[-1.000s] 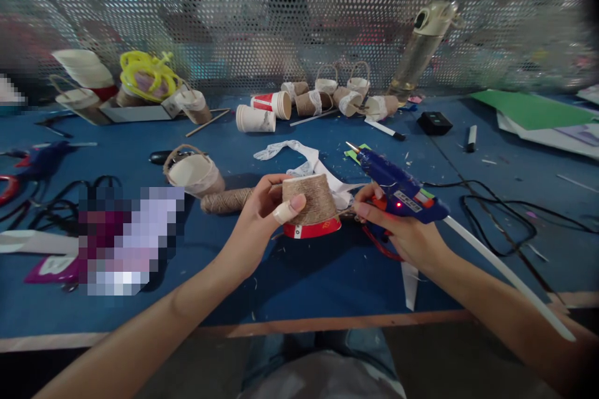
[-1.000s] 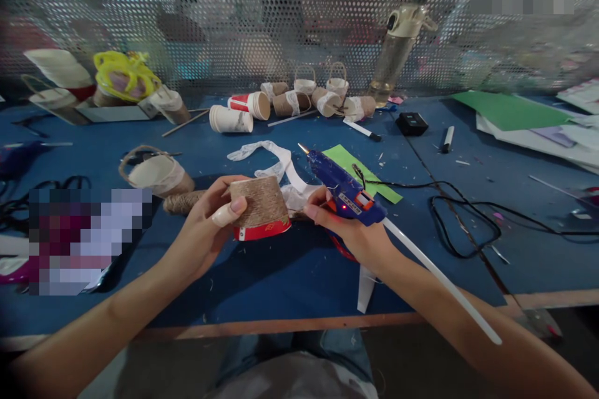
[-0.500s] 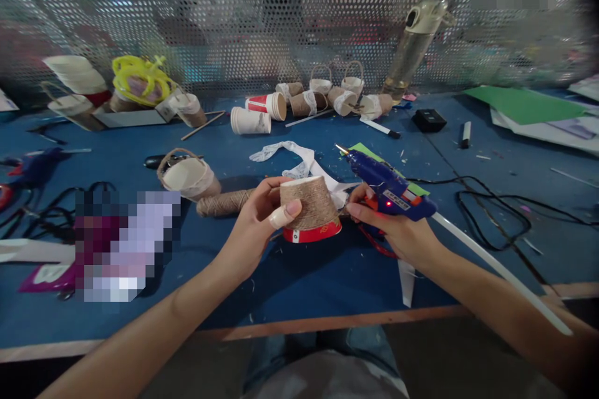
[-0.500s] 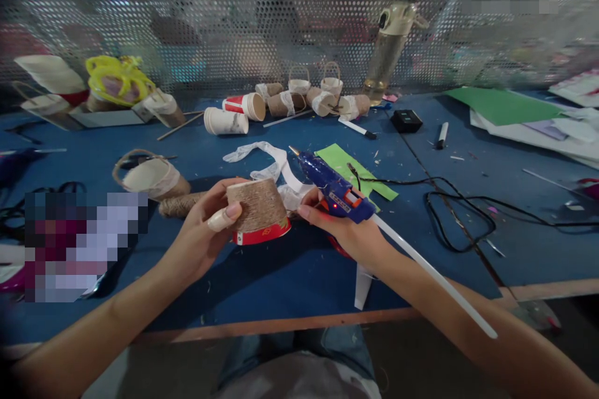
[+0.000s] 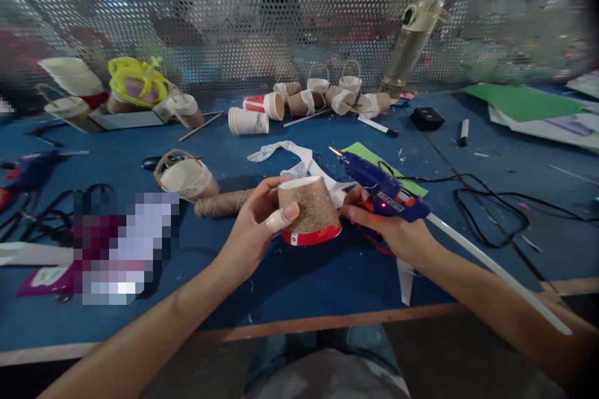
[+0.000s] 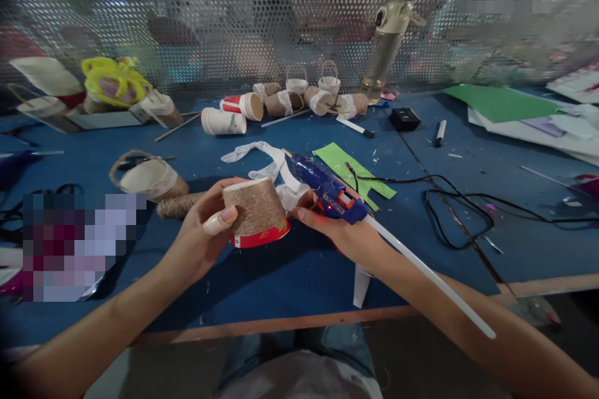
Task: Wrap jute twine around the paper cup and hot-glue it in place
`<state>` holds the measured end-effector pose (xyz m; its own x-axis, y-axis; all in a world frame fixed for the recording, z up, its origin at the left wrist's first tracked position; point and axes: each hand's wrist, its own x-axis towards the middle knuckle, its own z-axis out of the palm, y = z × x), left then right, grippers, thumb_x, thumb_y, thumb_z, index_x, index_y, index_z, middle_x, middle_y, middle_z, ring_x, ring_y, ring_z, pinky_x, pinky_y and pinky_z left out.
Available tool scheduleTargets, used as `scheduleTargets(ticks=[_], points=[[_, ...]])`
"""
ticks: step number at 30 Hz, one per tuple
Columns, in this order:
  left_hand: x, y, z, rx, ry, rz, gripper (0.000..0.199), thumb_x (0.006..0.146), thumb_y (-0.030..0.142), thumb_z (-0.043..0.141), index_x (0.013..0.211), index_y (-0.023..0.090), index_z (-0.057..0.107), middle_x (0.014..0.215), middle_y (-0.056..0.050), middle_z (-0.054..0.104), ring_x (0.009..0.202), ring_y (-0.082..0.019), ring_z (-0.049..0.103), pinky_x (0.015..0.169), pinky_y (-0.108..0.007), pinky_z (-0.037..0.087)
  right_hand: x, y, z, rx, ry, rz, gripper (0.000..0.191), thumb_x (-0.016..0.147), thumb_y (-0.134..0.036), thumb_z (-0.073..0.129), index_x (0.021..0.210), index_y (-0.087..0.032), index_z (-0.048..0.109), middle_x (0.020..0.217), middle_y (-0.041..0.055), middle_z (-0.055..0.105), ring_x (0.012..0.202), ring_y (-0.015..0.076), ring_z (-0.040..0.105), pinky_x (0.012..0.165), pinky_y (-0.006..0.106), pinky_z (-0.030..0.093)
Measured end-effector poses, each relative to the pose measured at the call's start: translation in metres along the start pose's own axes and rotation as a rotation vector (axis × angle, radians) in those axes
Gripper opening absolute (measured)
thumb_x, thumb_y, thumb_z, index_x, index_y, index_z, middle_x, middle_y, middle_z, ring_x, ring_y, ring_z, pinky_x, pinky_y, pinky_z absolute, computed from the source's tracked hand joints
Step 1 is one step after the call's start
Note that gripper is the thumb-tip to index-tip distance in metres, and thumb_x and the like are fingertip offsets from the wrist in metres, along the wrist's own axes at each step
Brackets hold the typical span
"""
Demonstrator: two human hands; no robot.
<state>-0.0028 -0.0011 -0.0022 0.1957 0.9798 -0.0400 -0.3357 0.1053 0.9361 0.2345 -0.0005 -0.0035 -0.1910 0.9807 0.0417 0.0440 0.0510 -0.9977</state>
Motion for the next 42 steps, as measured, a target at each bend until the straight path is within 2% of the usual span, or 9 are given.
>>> scheduleTargets(ticks=[11, 18, 20, 24, 26, 30, 33, 37, 42], points=[[-0.001, -0.001, 0.0, 0.004, -0.022, 0.009, 0.037, 0.077, 0.039, 0.092, 0.108, 0.028, 0.077, 0.099, 0.0, 0.073, 0.087, -0.013, 0.064, 0.074, -0.022, 0.053, -0.003, 0.0, 0.002, -0.074, 0.053, 0.039, 0.019, 0.081, -0.037, 0.086, 0.082, -0.023, 0.073, 0.082, -0.0022, 0.071, 0.08, 0.0158, 0.068, 0.081, 0.032, 0.053], [-0.001, -0.002, 0.0, -0.034, -0.048, -0.003, 0.039, 0.077, 0.039, 0.092, 0.111, 0.028, 0.078, 0.105, -0.002, 0.077, 0.1, -0.017, 0.069, 0.079, -0.022, 0.055, -0.002, 0.002, 0.005, -0.008, 0.041, 0.024, 0.023, 0.076, -0.033, 0.09, 0.079, -0.023, 0.07, 0.079, -0.0031, 0.071, 0.073, 0.0148, 0.066, 0.074, 0.03, 0.055], [-0.001, 0.0, 0.0, -0.043, -0.066, 0.001, 0.037, 0.08, 0.039, 0.09, 0.113, 0.028, 0.078, 0.107, -0.002, 0.078, 0.097, -0.015, 0.069, 0.081, -0.022, 0.055, -0.001, 0.003, 0.005, 0.053, -0.027, 0.031, 0.022, 0.079, -0.036, 0.089, 0.087, -0.024, 0.073, 0.086, -0.002, 0.075, 0.08, 0.017, 0.071, 0.08, 0.032, 0.058], [0.0, 0.002, 0.001, -0.025, -0.062, 0.009, 0.033, 0.083, 0.037, 0.088, 0.113, 0.031, 0.079, 0.112, -0.002, 0.079, 0.098, -0.016, 0.071, 0.081, -0.022, 0.056, -0.002, 0.003, 0.004, 0.067, -0.146, -0.003, 0.024, 0.093, -0.046, 0.076, 0.11, -0.029, 0.078, 0.113, 0.0024, 0.082, 0.113, 0.0241, 0.076, 0.108, 0.043, 0.057], [0.0, 0.002, 0.001, 0.005, -0.043, 0.006, 0.034, 0.083, 0.037, 0.088, 0.115, 0.03, 0.078, 0.117, -0.004, 0.08, 0.106, -0.02, 0.073, 0.086, -0.026, 0.057, -0.002, 0.001, 0.007, 0.1, -0.185, 0.015, 0.032, 0.088, -0.046, 0.082, 0.116, -0.031, 0.078, 0.118, 0.0035, 0.082, 0.119, 0.0281, 0.076, 0.11, 0.048, 0.058], [0.0, 0.001, 0.0, 0.105, -0.075, -0.002, 0.045, 0.081, 0.037, 0.089, 0.123, 0.029, 0.077, 0.129, -0.008, 0.078, 0.126, -0.029, 0.069, 0.101, -0.035, 0.056, -0.001, -0.006, 0.015, 0.199, -0.178, 0.075, 0.055, 0.069, -0.04, 0.097, 0.12, -0.033, 0.077, 0.115, 0.0036, 0.084, 0.112, 0.0323, 0.079, 0.099, 0.05, 0.067], [0.0, 0.001, -0.001, 0.134, -0.077, 0.0, 0.042, 0.085, 0.038, 0.086, 0.125, 0.029, 0.077, 0.135, -0.008, 0.076, 0.132, -0.03, 0.066, 0.107, -0.037, 0.054, -0.001, -0.009, 0.017, 0.212, -0.15, 0.095, 0.053, 0.068, -0.037, 0.098, 0.116, -0.033, 0.078, 0.112, 0.0034, 0.084, 0.107, 0.0315, 0.081, 0.097, 0.049, 0.068], [0.002, 0.005, -0.002, 0.091, 0.031, 0.071, 0.028, 0.09, 0.032, 0.082, 0.118, 0.029, 0.079, 0.13, -0.005, 0.078, 0.124, -0.023, 0.07, 0.108, -0.034, 0.055, -0.002, -0.004, 0.009, 0.218, -0.114, 0.089, 0.04, 0.072, -0.03, 0.095, 0.108, -0.035, 0.08, 0.112, 0.0007, 0.084, 0.111, 0.0297, 0.08, 0.1, 0.047, 0.067], [0.005, 0.006, -0.007, 0.103, 0.125, 0.122, 0.033, 0.08, 0.016, 0.089, 0.109, 0.028, 0.08, 0.115, -0.001, 0.082, 0.105, -0.016, 0.076, 0.1, -0.028, 0.059, -0.003, 0.004, -0.001, 0.14, -0.023, 0.044, 0.042, 0.076, -0.033, 0.093, 0.115, -0.034, 0.078, 0.122, 0.0016, 0.082, 0.132, 0.0297, 0.069, 0.108, 0.047, 0.062]])
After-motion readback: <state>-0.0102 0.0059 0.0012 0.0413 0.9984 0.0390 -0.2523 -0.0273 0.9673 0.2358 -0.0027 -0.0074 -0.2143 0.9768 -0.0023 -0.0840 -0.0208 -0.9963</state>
